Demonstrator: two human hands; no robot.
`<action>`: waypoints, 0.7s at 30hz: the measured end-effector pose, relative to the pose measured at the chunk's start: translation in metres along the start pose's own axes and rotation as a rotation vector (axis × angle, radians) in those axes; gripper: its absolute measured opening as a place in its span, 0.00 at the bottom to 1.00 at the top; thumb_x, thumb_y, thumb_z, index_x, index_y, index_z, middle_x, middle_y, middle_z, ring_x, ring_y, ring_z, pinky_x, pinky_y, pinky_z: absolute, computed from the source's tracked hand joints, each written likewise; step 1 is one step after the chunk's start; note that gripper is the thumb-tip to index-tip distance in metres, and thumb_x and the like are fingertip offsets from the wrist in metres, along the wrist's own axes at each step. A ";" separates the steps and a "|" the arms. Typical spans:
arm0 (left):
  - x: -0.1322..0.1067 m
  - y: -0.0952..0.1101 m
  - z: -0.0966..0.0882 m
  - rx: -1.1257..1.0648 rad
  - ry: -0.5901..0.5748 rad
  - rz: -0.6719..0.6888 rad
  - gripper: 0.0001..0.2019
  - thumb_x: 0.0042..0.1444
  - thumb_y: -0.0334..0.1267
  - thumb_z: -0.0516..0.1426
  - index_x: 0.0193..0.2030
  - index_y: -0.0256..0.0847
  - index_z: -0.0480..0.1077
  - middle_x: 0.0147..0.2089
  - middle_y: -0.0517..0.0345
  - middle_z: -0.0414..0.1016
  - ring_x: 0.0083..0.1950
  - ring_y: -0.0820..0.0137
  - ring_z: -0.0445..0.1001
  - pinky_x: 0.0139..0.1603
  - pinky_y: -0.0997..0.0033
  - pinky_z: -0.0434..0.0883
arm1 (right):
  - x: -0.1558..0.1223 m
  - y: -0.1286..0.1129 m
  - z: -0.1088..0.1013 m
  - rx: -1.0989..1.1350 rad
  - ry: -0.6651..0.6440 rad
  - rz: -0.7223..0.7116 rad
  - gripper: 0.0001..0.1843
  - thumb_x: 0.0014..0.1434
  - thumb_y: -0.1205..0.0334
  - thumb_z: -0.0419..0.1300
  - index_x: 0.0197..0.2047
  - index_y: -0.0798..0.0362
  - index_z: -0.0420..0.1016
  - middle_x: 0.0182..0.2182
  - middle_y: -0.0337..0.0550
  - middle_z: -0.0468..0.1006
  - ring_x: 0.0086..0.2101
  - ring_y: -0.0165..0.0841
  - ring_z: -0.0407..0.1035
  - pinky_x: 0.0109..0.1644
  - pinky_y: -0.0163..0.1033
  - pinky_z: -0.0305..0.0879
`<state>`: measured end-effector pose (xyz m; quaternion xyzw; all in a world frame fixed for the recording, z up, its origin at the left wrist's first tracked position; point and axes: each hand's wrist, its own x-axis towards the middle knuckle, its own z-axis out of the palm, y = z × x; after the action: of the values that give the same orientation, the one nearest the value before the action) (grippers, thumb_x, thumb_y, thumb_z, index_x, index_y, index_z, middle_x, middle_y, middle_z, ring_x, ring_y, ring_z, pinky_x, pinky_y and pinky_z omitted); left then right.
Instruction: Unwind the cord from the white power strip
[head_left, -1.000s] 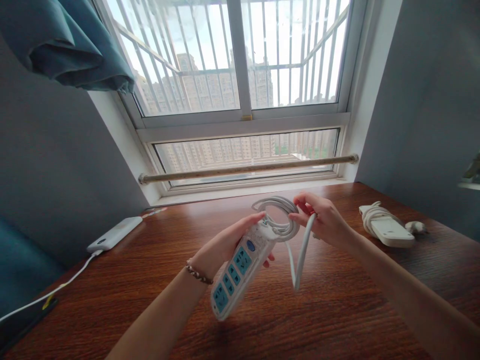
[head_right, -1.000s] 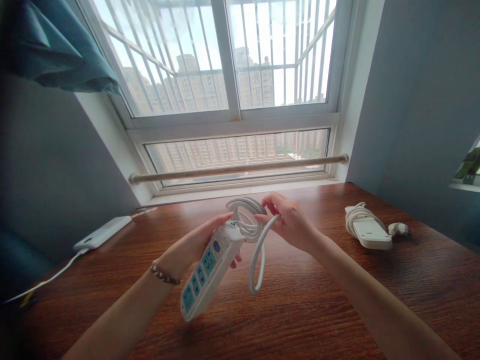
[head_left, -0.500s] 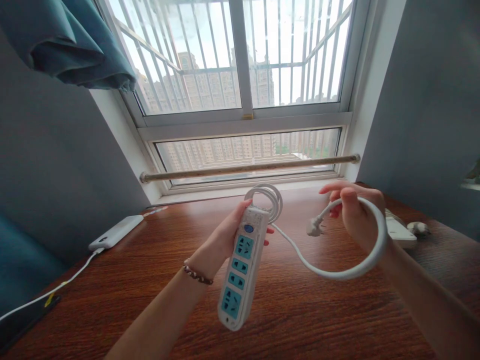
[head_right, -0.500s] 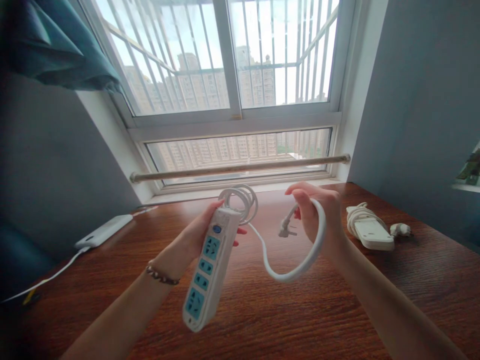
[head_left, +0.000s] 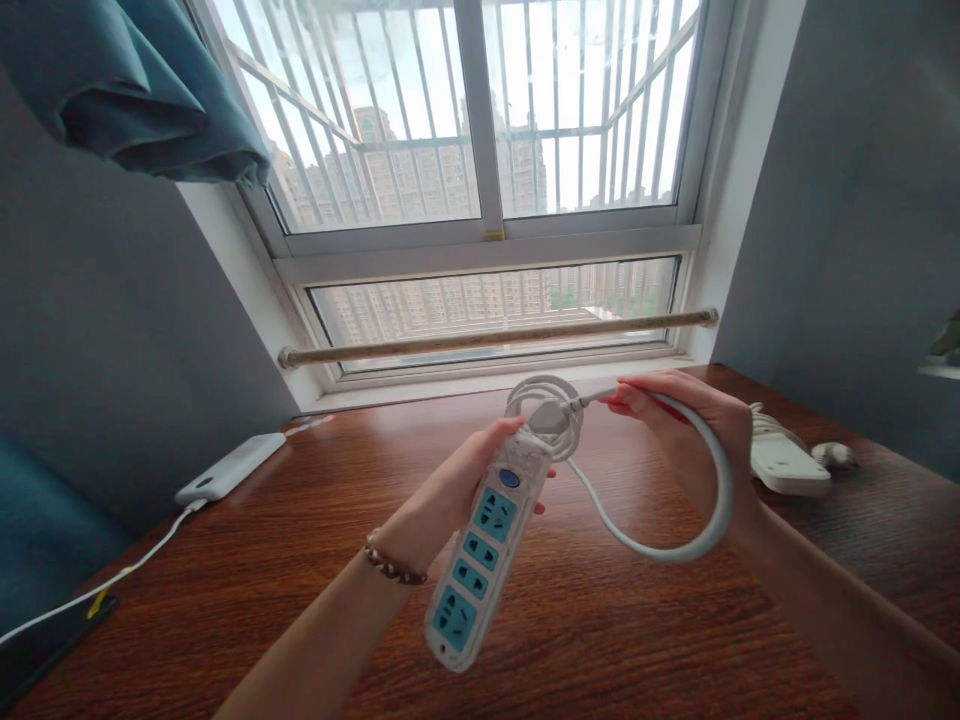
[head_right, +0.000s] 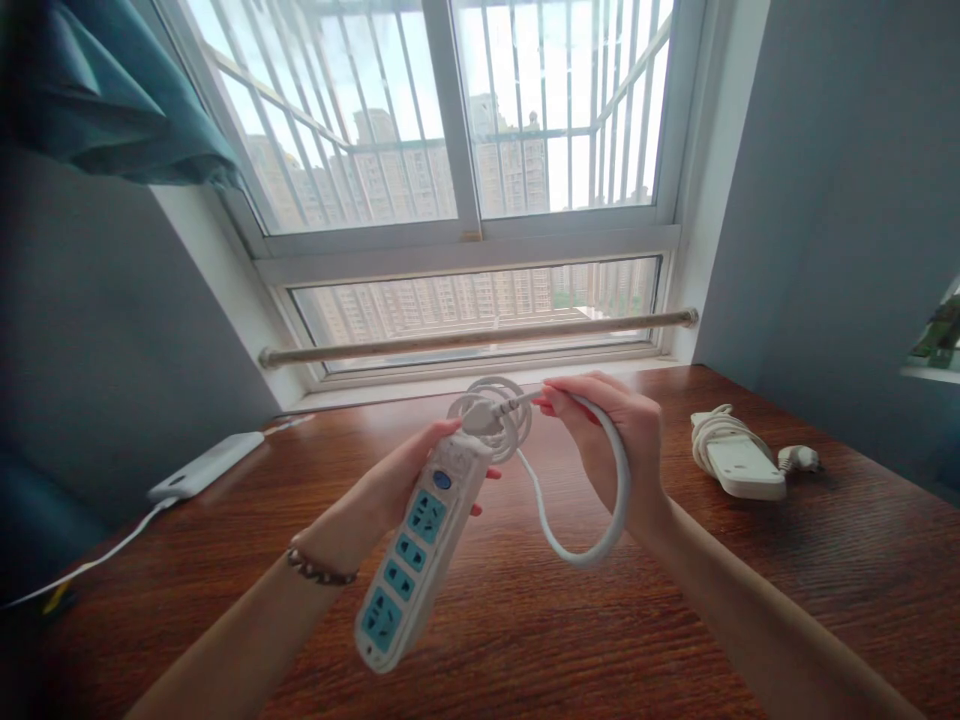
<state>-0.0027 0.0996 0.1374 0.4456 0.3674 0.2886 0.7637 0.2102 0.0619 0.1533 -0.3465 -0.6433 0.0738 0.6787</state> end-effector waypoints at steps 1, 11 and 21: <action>-0.002 0.001 0.002 -0.004 -0.008 -0.015 0.23 0.56 0.51 0.49 0.46 0.31 0.68 0.39 0.43 0.75 0.26 0.66 0.73 0.28 0.66 0.72 | -0.001 0.003 -0.001 -0.129 0.024 -0.097 0.04 0.55 0.65 0.60 0.36 0.53 0.76 0.32 0.43 0.76 0.31 0.33 0.71 0.36 0.38 0.71; -0.006 -0.006 0.012 0.193 0.029 0.183 0.21 0.51 0.50 0.53 0.35 0.29 0.72 0.28 0.49 0.72 0.24 0.69 0.69 0.27 0.68 0.70 | -0.023 0.024 0.013 -0.530 -0.172 -0.633 0.13 0.56 0.74 0.56 0.45 0.55 0.71 0.37 0.46 0.76 0.40 0.34 0.69 0.44 0.37 0.67; -0.007 -0.007 0.008 0.450 -0.107 0.264 0.19 0.53 0.48 0.52 0.35 0.31 0.71 0.26 0.51 0.69 0.25 0.67 0.68 0.24 0.70 0.66 | -0.021 0.025 0.021 0.005 -0.192 0.128 0.08 0.58 0.59 0.57 0.35 0.54 0.72 0.26 0.40 0.76 0.25 0.29 0.67 0.27 0.33 0.62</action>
<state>0.0007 0.0873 0.1355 0.6628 0.3201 0.2731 0.6194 0.1958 0.0772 0.1200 -0.3766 -0.6817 0.1518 0.6087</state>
